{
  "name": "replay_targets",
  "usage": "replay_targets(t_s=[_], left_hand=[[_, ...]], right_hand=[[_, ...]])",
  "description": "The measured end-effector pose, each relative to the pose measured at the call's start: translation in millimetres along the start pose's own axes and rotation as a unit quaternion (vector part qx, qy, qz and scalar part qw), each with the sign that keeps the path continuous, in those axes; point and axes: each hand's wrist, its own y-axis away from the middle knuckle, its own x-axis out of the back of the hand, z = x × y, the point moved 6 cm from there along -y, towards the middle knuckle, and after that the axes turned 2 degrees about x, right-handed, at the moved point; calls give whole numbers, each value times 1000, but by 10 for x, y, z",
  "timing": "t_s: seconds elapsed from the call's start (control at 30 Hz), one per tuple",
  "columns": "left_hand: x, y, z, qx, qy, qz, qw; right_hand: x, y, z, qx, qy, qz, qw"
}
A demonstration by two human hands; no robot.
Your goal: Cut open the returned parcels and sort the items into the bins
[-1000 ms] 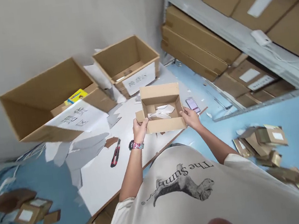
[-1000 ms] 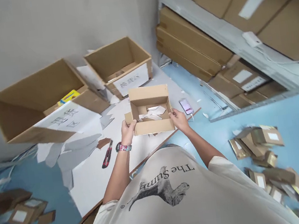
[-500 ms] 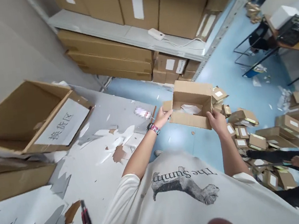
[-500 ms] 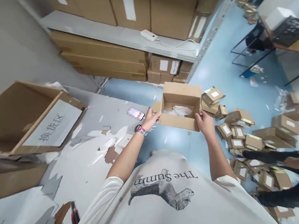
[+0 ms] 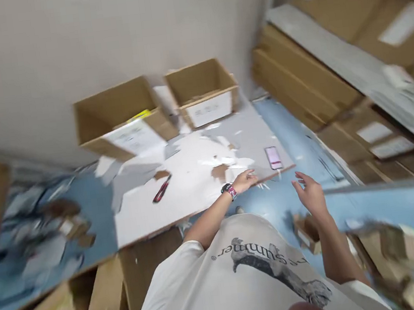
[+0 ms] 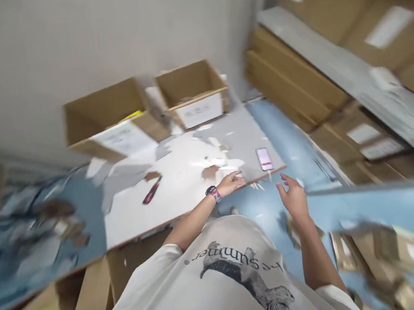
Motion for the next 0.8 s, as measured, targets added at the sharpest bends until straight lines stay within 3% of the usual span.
replay_targets(t_s=[0.1, 0.17, 0.27, 0.33, 0.43, 0.53, 0.6, 0.67, 0.73, 0.8], left_hand=[[973, 561, -115, -22, 82, 192, 978], [1520, 1118, -266, -35, 140, 297, 944], [2144, 2164, -623, -48, 217, 441, 869], [2408, 2961, -918, -58, 241, 542, 803], [2595, 4118, -1360, -74, 243, 674, 694], [2709, 5023, -1728, -67, 240, 753, 609], [2800, 5491, -1898, -55, 234, 772, 588], [2845, 5972, -2014, -38, 196, 786, 585], [2723, 6579, -2127, 12, 117, 826, 552], [2329, 7281, -2267, 103, 28, 887, 448]], right_hand=[[-645, -630, -811, 154, -16, -106, 982], [-1051, -833, -1402, 237, -24, -165, 957], [-1617, -828, -2270, 322, -34, -238, 916], [-1957, -634, -2800, 364, -42, -288, 884], [-2409, -152, -3444, 415, -53, -374, 828], [-2873, 392, -3891, 440, -55, -438, 782], [-3242, 791, -4136, 448, -56, -467, 760], [-3674, 1286, -4387, 450, -61, -506, 734], [-4139, 1940, -4651, 446, -64, -569, 688], [-4563, 2765, -4896, 442, -62, -656, 609]])
